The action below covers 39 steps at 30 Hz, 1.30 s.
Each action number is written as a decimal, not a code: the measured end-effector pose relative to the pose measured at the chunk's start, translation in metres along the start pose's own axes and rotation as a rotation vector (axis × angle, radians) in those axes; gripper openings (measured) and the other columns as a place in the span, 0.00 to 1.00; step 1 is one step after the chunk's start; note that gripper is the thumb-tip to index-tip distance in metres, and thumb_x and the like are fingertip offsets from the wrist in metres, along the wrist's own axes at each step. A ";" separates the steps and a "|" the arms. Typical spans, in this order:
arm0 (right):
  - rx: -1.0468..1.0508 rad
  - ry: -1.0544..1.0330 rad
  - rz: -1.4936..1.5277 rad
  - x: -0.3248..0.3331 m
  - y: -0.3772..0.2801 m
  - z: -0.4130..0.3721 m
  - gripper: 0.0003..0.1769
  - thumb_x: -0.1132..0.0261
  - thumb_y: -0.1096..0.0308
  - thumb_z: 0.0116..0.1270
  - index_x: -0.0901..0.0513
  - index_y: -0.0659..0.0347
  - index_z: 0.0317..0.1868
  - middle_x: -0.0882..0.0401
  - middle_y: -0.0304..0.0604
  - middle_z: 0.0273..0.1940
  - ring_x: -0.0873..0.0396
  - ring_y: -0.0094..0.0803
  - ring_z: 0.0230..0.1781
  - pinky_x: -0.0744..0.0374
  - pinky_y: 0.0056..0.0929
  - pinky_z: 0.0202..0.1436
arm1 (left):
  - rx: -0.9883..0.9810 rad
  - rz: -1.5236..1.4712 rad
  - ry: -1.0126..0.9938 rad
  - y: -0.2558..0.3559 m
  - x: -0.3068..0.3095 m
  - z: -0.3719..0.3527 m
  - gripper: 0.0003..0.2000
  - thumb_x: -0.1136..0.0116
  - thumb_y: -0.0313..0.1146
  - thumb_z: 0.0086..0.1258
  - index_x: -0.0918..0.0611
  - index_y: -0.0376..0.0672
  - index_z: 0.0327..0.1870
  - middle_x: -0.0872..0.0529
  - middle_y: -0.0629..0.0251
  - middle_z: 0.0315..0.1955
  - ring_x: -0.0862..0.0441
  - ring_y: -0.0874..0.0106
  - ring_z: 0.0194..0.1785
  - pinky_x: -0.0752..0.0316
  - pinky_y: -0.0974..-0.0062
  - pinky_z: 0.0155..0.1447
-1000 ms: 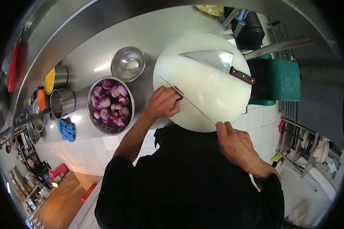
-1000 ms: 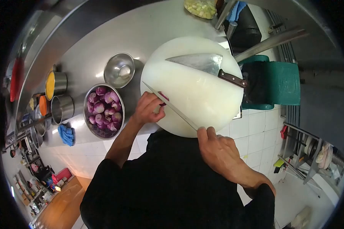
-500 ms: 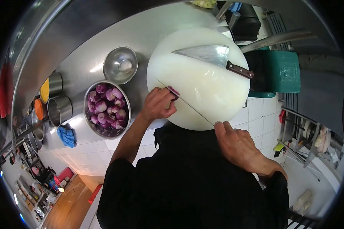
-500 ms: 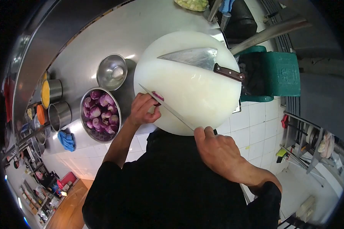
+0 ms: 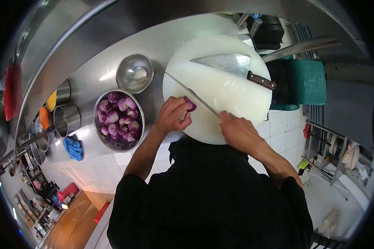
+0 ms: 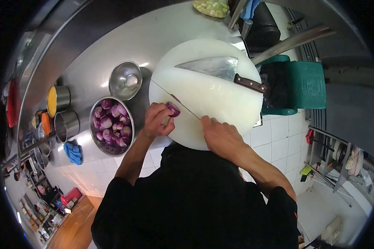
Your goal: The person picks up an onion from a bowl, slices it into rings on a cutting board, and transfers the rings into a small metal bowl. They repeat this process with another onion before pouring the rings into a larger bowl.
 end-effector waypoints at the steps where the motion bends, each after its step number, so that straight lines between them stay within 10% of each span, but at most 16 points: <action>1: -0.027 -0.004 -0.007 0.011 -0.004 -0.009 0.10 0.43 0.77 0.67 0.33 0.67 0.46 0.20 0.63 0.39 0.16 0.65 0.35 0.18 0.59 0.39 | -0.017 0.016 -0.020 -0.001 0.000 0.001 0.16 0.33 0.20 0.45 0.16 0.37 0.39 0.18 0.56 0.42 0.19 0.63 0.35 0.23 0.68 0.36; 11: -0.066 -0.120 -0.076 0.037 -0.034 -0.067 0.09 0.42 0.78 0.67 0.34 0.68 0.43 0.22 0.60 0.34 0.15 0.59 0.28 0.17 0.52 0.26 | -0.036 0.073 -0.069 0.000 -0.002 0.001 0.15 0.34 0.21 0.45 0.16 0.36 0.39 0.16 0.55 0.42 0.19 0.62 0.37 0.23 0.67 0.38; 39: -0.048 -0.079 -0.040 0.034 -0.034 -0.046 0.10 0.41 0.79 0.66 0.32 0.68 0.44 0.20 0.61 0.34 0.15 0.63 0.32 0.16 0.56 0.34 | -0.047 0.063 0.003 -0.003 -0.002 -0.002 0.15 0.34 0.19 0.47 0.16 0.36 0.39 0.19 0.56 0.43 0.20 0.60 0.34 0.22 0.68 0.36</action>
Point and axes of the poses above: each hand's wrist, its own z-axis towards the middle knuckle, its own x-axis out of the back of the hand, y = z × x, the point moved 1 cm from there along z, towards the middle knuckle
